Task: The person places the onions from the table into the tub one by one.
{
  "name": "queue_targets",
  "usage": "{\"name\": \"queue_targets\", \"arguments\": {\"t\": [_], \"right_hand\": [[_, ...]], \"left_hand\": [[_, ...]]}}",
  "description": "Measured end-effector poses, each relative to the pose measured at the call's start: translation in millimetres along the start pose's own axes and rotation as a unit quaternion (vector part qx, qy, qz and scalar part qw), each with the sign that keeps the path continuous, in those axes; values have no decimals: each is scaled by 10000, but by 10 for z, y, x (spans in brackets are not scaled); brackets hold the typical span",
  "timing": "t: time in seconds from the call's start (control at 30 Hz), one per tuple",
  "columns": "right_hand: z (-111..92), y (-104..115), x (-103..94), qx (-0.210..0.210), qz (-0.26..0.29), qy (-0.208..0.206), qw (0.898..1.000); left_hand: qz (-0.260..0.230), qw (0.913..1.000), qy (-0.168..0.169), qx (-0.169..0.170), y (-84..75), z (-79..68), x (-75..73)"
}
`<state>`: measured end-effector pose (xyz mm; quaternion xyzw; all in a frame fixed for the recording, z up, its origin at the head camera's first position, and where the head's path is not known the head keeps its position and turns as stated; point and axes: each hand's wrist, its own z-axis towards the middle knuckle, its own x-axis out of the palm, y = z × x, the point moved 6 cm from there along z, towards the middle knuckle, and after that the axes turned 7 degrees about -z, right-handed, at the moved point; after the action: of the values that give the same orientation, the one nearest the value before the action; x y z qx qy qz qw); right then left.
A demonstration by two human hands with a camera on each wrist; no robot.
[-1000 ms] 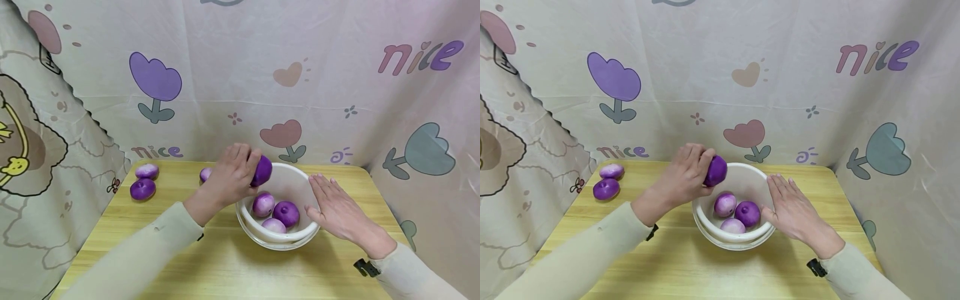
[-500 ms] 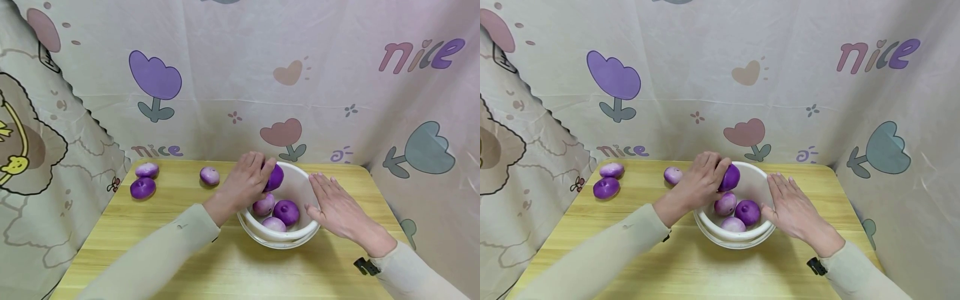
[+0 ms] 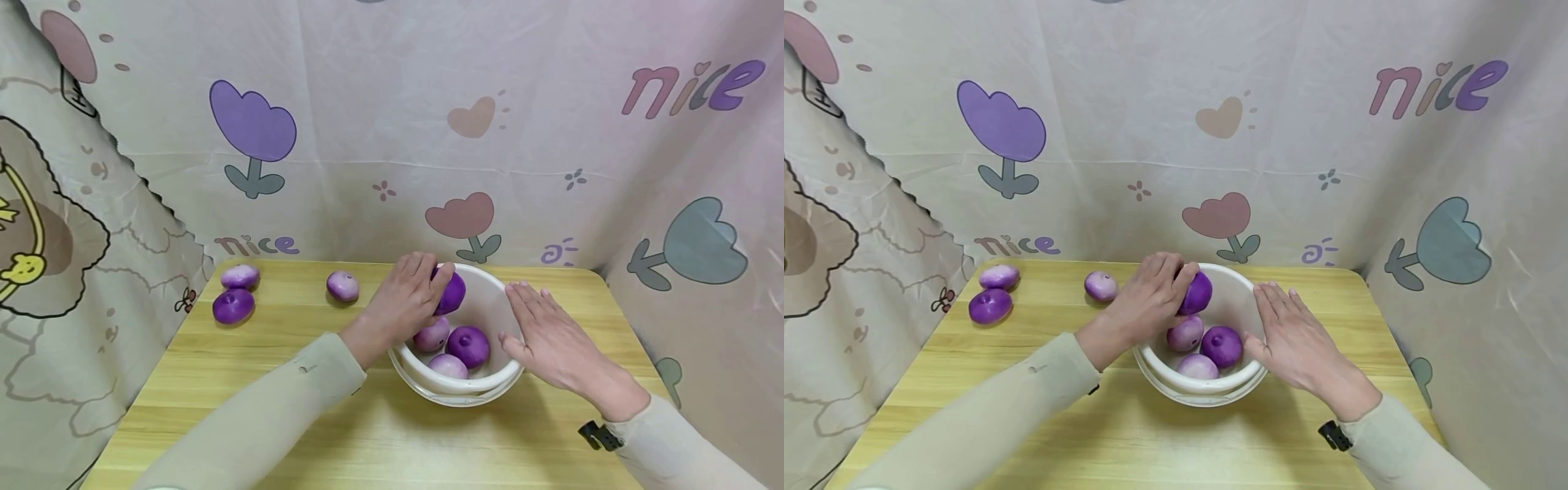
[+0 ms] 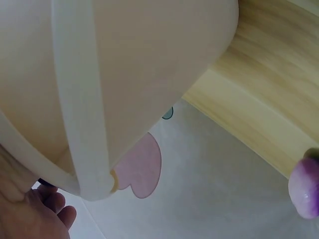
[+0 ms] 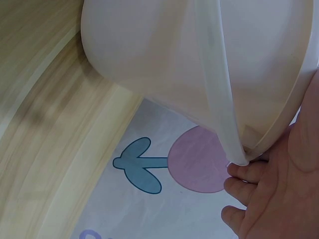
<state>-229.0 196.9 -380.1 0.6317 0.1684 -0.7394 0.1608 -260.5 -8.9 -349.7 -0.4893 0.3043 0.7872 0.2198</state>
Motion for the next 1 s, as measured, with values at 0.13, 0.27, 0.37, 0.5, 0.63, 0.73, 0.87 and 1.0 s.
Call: {"name": "queue_targets", "arguments": {"t": [0.13, 0.27, 0.37, 0.5, 0.63, 0.73, 0.87, 1.0], "right_hand": [[0, 0, -9, 10, -3, -10, 10000], [4, -3, -13, 23, 5, -12, 10000], [7, -5, -11, 32, 18, -6, 10000], [10, -6, -5, 36, 23, -1, 10000], [9, -8, -3, 32, 26, -9, 10000], [5, -8, 1, 24, 37, 1, 10000], [6, -7, 5, 15, 37, -1, 10000], [5, -6, 7, 18, 20, -14, 10000]], "left_hand": [[53, 10000, -30, 26, -5, 2, 1], [22, 10000, -89, 33, -4, 2, 0], [-8, 9999, -107, 22, -1, 2, 6], [37, 10000, -34, -30, 2, -1, 15], [11, 9999, 149, -79, -6, -3, 26], [23, 9995, 295, -102, -13, -5, 43], [27, 9996, 242, -104, -15, -3, 51], [-110, 9998, -20, -157, -2, 4, 52]]}}
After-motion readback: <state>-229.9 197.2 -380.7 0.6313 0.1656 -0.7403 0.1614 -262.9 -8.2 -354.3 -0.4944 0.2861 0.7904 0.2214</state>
